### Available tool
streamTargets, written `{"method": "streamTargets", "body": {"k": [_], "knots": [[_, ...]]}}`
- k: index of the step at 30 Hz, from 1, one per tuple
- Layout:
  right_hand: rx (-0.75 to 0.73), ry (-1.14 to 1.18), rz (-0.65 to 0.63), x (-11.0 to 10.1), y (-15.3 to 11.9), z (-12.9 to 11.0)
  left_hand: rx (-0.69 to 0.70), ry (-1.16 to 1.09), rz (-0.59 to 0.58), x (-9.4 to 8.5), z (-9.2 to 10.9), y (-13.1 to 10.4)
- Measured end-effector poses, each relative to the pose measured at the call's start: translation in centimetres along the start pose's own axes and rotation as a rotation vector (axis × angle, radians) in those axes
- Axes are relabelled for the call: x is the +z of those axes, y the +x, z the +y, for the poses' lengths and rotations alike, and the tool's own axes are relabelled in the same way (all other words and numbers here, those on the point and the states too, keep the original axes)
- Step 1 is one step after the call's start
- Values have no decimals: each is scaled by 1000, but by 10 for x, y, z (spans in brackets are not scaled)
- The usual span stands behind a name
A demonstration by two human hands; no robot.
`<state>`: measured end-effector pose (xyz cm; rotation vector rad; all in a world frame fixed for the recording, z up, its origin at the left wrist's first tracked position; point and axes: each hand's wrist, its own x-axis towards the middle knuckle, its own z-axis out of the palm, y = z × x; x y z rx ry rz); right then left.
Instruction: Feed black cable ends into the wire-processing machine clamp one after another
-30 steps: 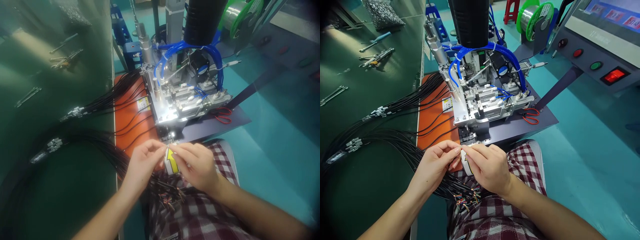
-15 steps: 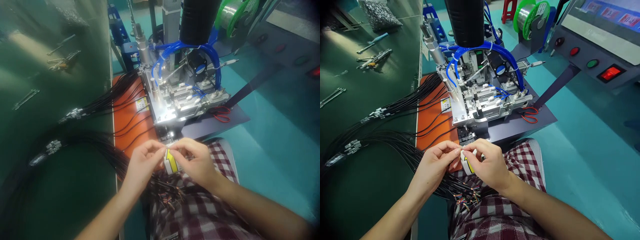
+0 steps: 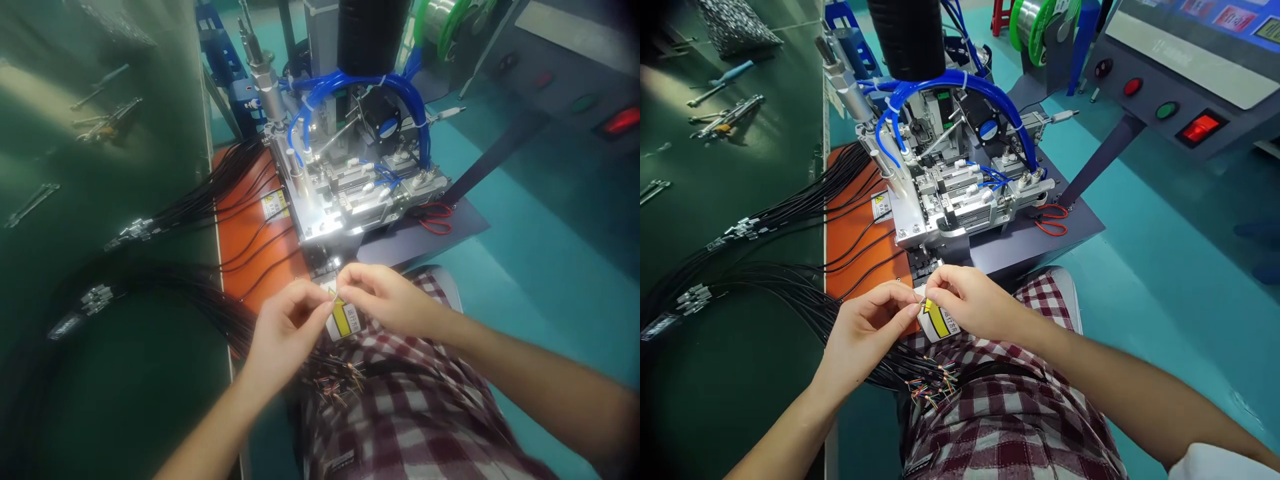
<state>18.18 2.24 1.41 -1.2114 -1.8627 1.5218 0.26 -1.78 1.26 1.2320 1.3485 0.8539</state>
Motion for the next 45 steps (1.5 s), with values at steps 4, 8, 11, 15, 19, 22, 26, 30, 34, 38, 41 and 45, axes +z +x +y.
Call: {"method": "streamTargets", "body": {"k": [4,8,11,15,19,22,26,30,34,38,41,45], "knots": [[-58,56,-158,-9,4,1,-42,-42,-102,-7,2,2],[-51,222,-273,-3,7,5,-87,-152,-145,-15,-1,4],[-103,184,-211,3,9,7,-111,-223,-158,-18,-4,6],[-397,-122,-70,0,15,7,-180,-247,-204,-21,-3,7],[-536,-386,-169,-10,25,3,-187,-187,-213,-18,-2,8],[-559,-521,-218,-12,33,1,-187,-202,-145,-11,-2,8],[-450,-265,-6,-6,34,1,-192,-331,42,-5,0,9],[-152,143,141,6,23,9,-152,-389,113,-3,2,11],[-47,262,167,19,16,17,-164,-400,130,0,4,13],[-108,212,206,24,18,14,-183,-404,122,1,5,13],[-84,212,202,22,18,9,-160,-421,107,0,4,16],[15,284,165,20,17,7,-198,-416,85,-3,6,22]]}}
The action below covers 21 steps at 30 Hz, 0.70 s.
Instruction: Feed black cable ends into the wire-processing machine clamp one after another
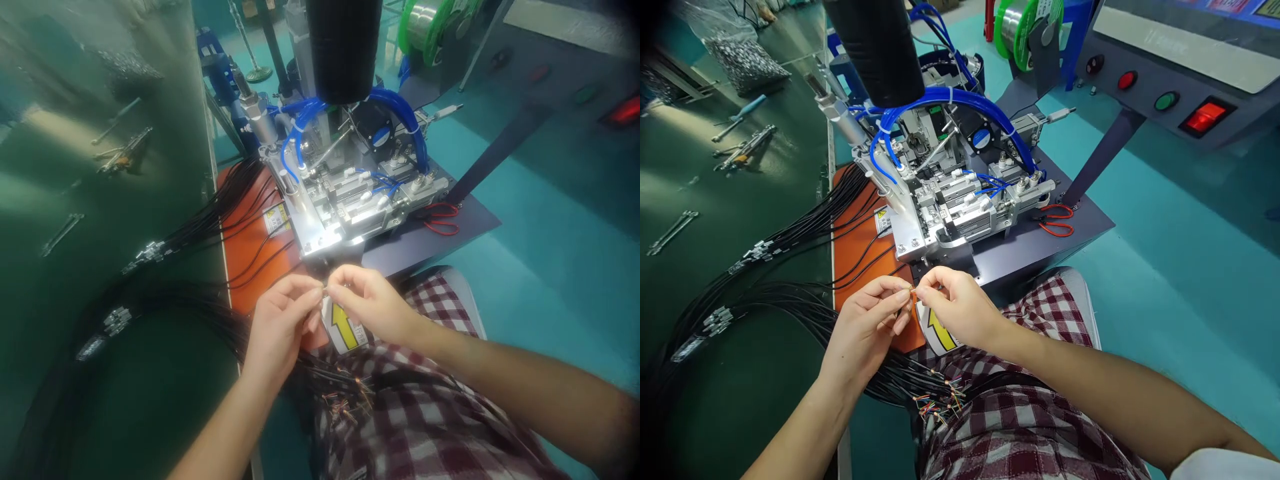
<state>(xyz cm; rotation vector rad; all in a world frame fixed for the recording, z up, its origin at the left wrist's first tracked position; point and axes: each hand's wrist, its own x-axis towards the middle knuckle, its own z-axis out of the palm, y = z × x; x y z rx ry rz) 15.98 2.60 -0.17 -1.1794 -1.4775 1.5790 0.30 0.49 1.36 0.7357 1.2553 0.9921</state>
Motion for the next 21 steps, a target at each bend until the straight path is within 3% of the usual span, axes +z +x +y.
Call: {"method": "streamTargets", "body": {"k": [3,11,16,21], "knots": [[-27,-27,25,-1,1,2,-47,13,-1,0,3,3],[-311,-246,177,0,-2,4,-92,70,7,4,5,3],[-207,-112,130,5,0,5,-137,27,-89,0,8,2],[-139,-29,80,11,3,3,-154,-73,-107,-5,9,2]]}}
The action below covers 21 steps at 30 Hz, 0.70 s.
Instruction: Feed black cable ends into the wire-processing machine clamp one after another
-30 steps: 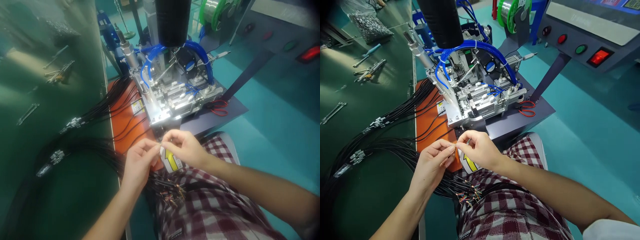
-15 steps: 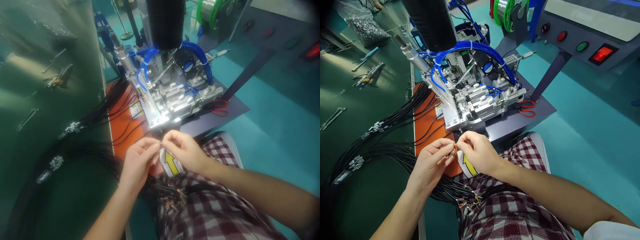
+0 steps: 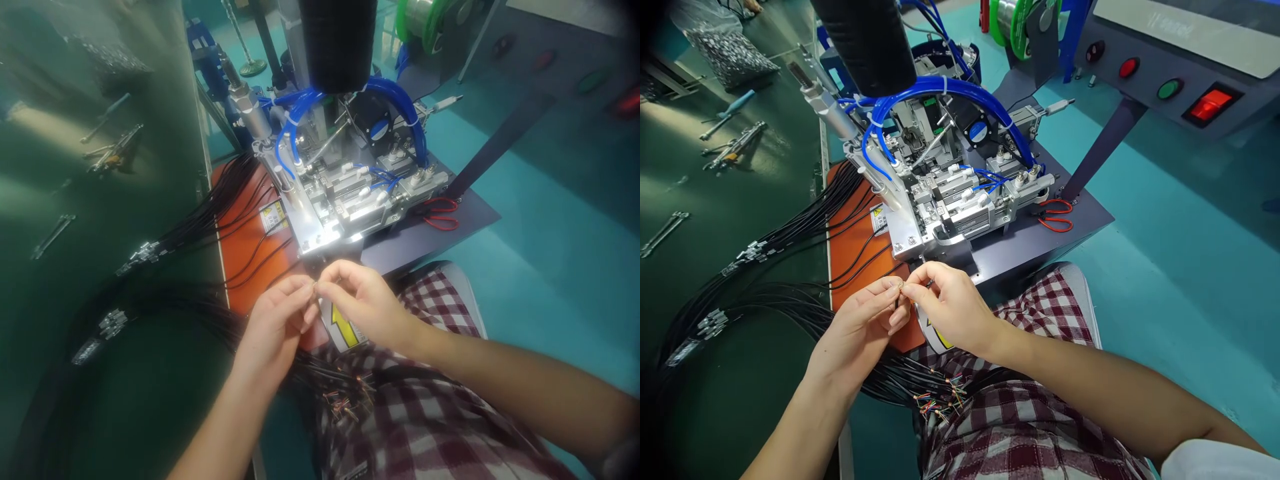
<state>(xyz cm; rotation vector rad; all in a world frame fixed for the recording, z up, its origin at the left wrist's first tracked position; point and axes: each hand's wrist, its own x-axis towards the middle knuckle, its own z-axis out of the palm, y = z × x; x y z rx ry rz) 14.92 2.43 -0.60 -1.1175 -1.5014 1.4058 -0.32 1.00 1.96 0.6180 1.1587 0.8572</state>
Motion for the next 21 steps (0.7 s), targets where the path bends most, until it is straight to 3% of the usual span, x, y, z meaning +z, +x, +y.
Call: {"method": "streamTargets", "body": {"k": [3,7,15,17,21], "knots": [[-67,-137,35,4,-2,-4,16,-50,8,-1,-2,-1],[-328,-404,97,6,-3,-8,23,-65,35,-2,-6,-2],[51,-74,14,-8,1,3,62,-37,88,4,-7,0],[38,-69,46,-9,1,4,78,-28,107,6,-6,1],[-150,-183,141,-4,-1,1,71,9,109,8,-8,2]]}}
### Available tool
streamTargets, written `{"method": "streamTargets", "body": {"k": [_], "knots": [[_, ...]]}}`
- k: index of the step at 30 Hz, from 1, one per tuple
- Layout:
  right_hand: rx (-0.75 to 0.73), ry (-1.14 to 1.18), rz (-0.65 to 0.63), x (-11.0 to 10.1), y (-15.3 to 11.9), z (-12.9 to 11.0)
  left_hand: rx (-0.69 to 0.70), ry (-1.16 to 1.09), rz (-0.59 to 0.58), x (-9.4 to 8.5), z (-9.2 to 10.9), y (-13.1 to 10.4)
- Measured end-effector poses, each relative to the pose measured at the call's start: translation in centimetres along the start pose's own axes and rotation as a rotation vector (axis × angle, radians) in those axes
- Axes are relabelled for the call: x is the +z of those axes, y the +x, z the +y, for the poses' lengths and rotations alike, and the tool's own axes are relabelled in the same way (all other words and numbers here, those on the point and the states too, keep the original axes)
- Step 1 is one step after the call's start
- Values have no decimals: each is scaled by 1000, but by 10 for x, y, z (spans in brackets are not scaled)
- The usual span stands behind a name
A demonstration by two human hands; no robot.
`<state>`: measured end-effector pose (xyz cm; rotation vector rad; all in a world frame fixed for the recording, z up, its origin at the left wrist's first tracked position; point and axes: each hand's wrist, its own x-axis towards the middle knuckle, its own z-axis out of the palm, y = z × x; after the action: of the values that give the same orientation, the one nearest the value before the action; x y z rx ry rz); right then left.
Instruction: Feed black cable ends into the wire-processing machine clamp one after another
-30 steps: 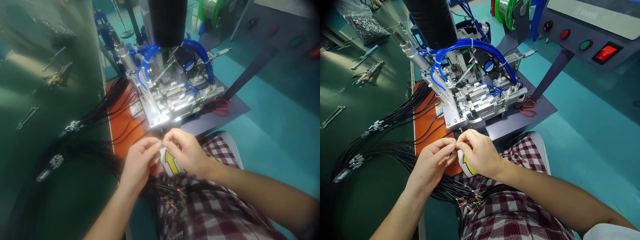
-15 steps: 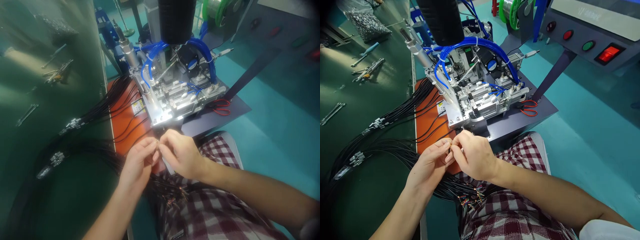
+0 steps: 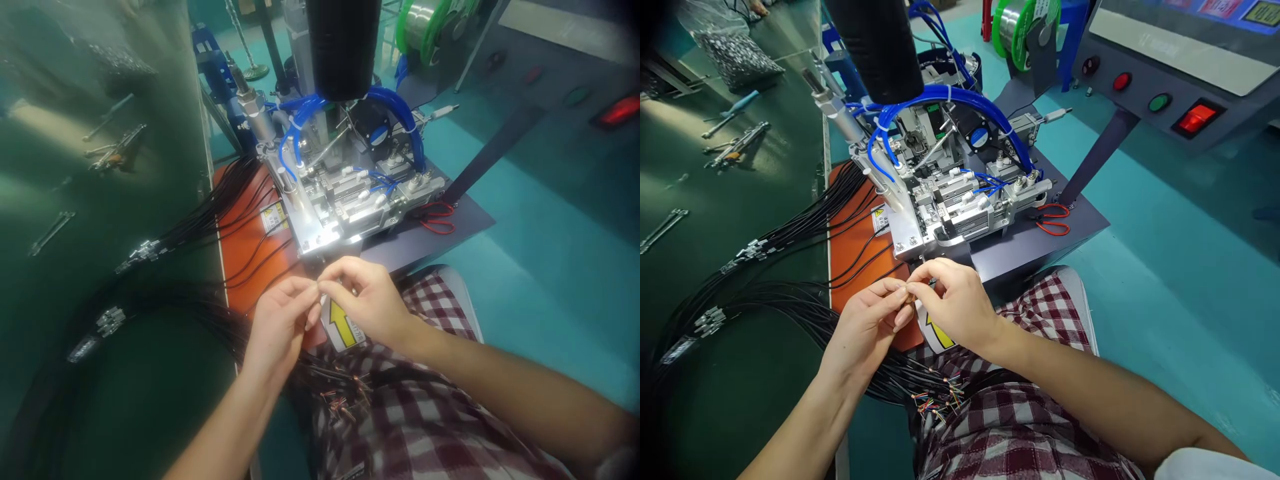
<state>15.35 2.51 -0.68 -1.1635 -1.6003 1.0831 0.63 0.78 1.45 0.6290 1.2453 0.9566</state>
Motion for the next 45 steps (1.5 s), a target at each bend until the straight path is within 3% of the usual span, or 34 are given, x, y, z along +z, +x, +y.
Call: {"method": "streamTargets", "body": {"k": [2,7,10,15,18,21,23,33,45], "knots": [[-8,5,-7,1,1,-1,-1,20,-6,0,-2,0],[294,298,-120,-5,4,1,57,165,-5,-1,-4,3],[340,318,-126,-9,7,1,84,263,-49,-2,-2,4],[408,340,-86,-14,13,2,238,635,30,-11,-3,3],[446,343,-70,-18,17,7,413,806,97,-17,-12,6],[441,307,-62,-23,19,16,567,877,134,-20,-21,12],[428,263,-35,-26,18,24,601,895,145,-21,-23,16],[403,212,-50,-13,11,36,611,965,132,-21,-22,21],[392,202,-8,-17,13,44,666,1091,147,-19,-23,22]]}}
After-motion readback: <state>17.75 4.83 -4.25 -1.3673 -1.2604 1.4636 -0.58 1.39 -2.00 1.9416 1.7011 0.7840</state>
